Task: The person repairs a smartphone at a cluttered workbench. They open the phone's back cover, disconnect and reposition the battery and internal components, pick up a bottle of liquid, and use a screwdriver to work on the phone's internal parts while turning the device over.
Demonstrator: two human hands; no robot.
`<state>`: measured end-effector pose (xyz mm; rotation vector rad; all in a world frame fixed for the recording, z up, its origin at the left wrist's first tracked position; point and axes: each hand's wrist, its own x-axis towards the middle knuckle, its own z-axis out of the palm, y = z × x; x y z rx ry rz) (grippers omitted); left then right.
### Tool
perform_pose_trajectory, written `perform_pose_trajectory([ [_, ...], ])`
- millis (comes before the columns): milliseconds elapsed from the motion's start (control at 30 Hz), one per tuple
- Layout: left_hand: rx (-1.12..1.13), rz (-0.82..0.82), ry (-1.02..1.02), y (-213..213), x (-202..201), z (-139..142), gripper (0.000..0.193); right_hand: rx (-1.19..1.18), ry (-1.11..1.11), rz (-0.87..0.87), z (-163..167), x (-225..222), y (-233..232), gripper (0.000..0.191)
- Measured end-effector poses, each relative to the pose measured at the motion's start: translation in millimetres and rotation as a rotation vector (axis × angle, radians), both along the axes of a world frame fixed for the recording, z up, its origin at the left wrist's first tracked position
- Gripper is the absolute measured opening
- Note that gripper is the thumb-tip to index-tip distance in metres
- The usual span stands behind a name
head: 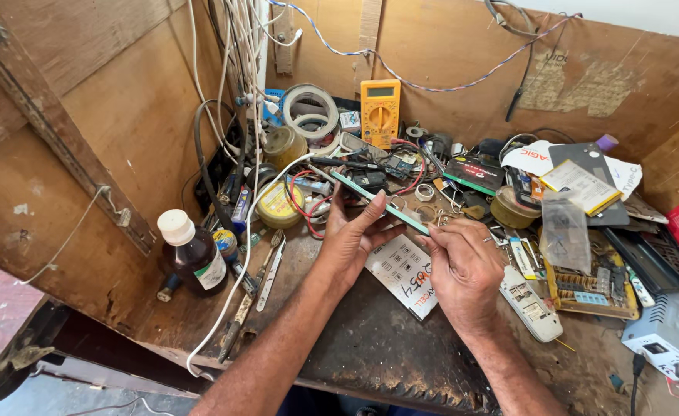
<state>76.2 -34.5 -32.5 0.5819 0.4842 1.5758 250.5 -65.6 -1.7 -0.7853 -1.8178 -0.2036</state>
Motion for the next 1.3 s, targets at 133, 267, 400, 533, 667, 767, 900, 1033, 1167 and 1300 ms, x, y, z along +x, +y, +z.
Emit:
perform_pose_trajectory([
  [133,-0.002,0.017,0.011,-1.4,0.1,-0.6,0.068,0.018,-0.031,0.003,-1.4,-0.1,1.3,0.02],
  [267,-0.023,0.042,0.014,-1.4,1.7,1.3,0.07,-0.055,-0.021,0.023,1.1,0.9,-0.9,0.02],
  [400,-0.119,0.103,0.127,-1.5,6.9,1.4,0.084,-0.113,-0.011,0.022,2.6,0.4,-4.8,0.03],
  [533,-0.137,0.075,0.063,1.7,6.1,-2.9,0.081,-0.158,0.012,0.024,0.7,-2.0,-3.9,0.022],
  [667,-0.203,0.135,0.074,7.8,2.8,-8.4,0.078,-0.165,0.029,0.054,0.1,2.9,-0.5,0.019],
  [767,-0.231,0.183,0.084,9.8,0.5,-10.9,0.078,-0.172,0.03,0.053,-1.0,6.5,-1.4,0.018],
  [900,-0.241,0.219,0.082,10.1,1.3,-9.1,0.074,-0.177,0.009,0.028,0.2,6.4,-2.1,0.018],
  [1033,-0.224,0.251,0.137,6.3,4.6,-5.3,0.072,-0.197,-0.026,0.063,4.1,-1.7,2.0,0.019],
  [1167,-0.194,0.243,0.113,4.3,4.6,-2.4,0.069,-0.244,0.008,0.089,6.1,-14.8,7.4,0.019],
  [1300,-0.207,0.243,0.117,3.1,3.9,-1.5,0.06,-0.232,0.003,0.093,5.7,-19.5,8.4,0.018],
])
